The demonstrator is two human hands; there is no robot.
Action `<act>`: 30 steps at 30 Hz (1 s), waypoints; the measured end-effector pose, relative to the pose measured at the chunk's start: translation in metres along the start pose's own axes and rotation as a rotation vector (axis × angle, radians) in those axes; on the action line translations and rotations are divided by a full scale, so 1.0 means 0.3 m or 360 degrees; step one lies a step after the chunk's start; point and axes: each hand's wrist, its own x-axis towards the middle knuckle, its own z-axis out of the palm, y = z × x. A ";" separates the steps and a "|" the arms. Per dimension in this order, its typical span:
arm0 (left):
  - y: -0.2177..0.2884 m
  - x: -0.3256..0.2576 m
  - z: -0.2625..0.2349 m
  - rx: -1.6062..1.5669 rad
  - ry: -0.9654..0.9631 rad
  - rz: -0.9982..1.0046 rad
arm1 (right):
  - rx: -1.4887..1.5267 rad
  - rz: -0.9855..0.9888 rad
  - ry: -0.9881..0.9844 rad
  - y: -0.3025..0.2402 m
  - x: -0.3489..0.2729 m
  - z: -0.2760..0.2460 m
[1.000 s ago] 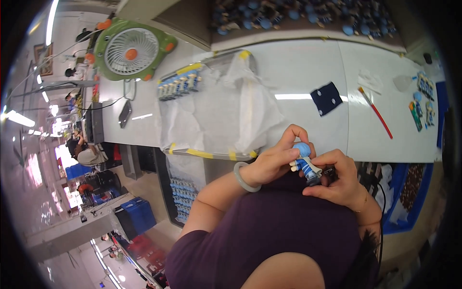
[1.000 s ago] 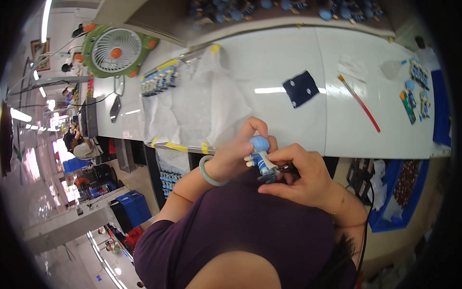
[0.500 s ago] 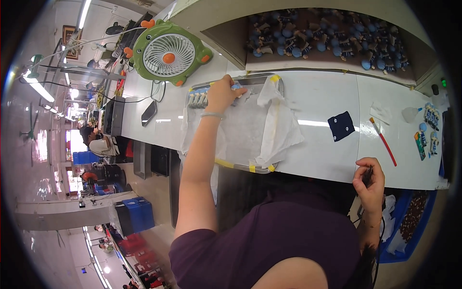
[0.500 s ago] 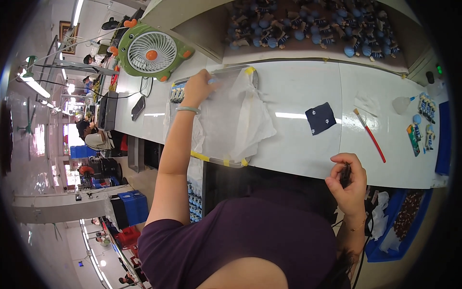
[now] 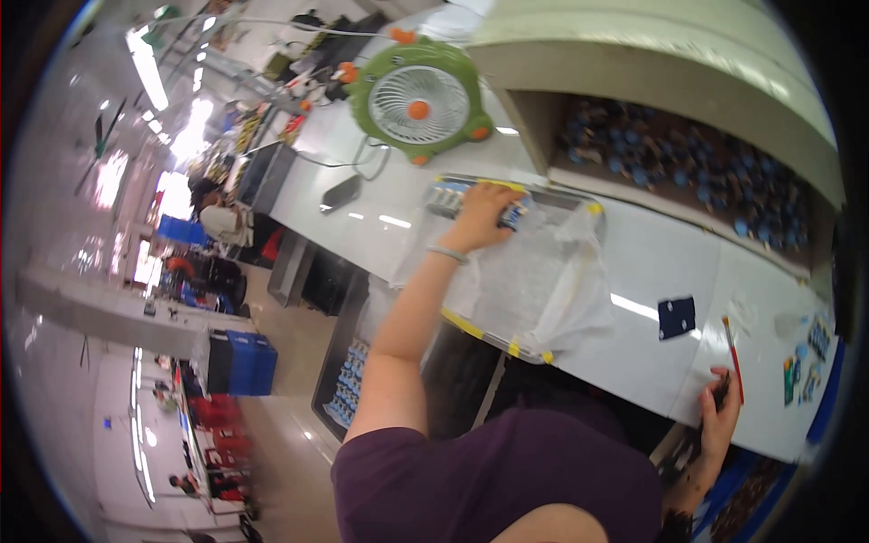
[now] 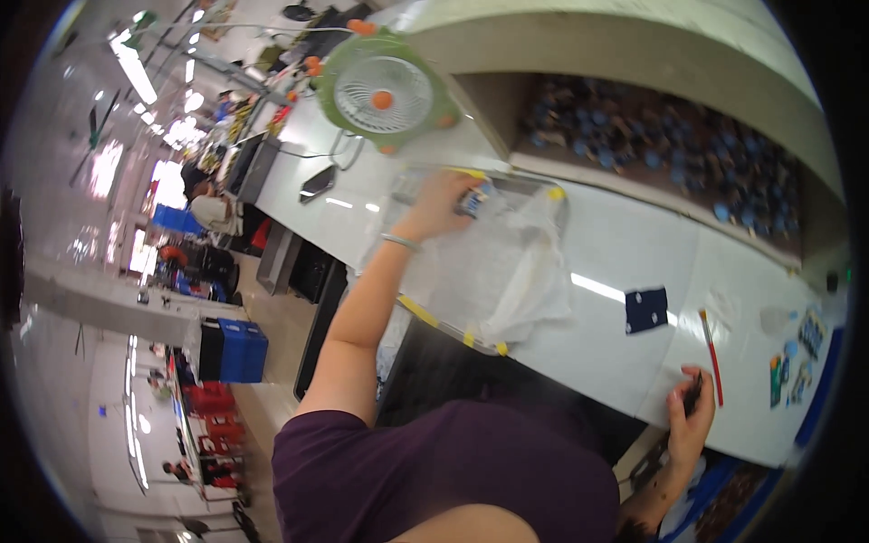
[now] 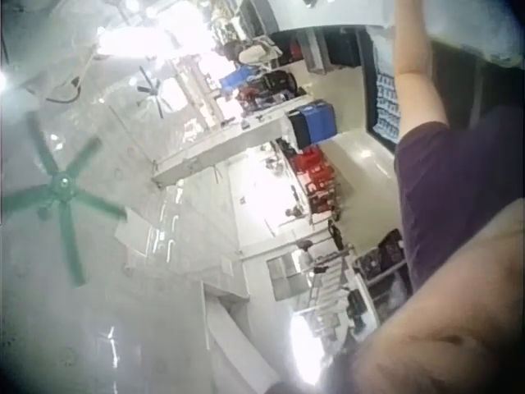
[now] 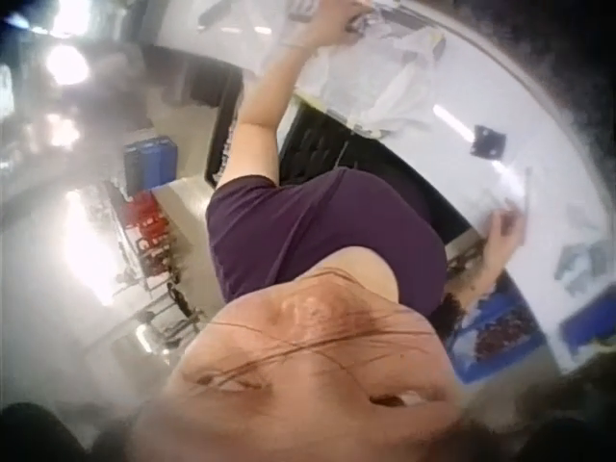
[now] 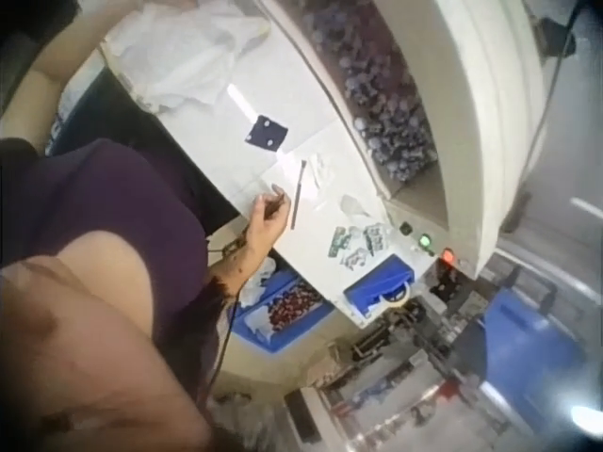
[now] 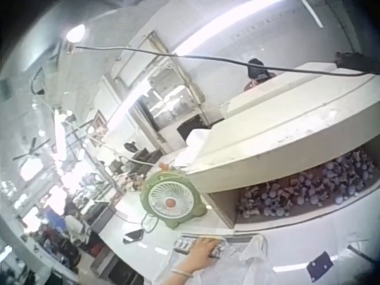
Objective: The person applies glue to and assembles small plastic character figurines at a workbench, using a glue bottle and a brush.
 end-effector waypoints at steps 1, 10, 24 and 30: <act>0.011 -0.008 -0.007 0.0025 0.0025 -0.0041 | -0.0055 0.0018 -0.0038 -0.005 -0.004 -0.013; 0.015 -0.065 0.007 -0.0112 0.0213 -0.0051 | -0.0637 -0.0178 -0.0050 0.043 -0.053 -0.312; 0.242 -0.086 -0.099 -0.0501 0.0314 -0.0081 | 0.0468 -0.1223 -0.0040 -0.265 -0.272 -0.693; 0.468 0.158 -0.087 -0.0444 0.0235 0.0614 | -0.1211 -0.0338 -0.0675 -0.184 0.052 -0.187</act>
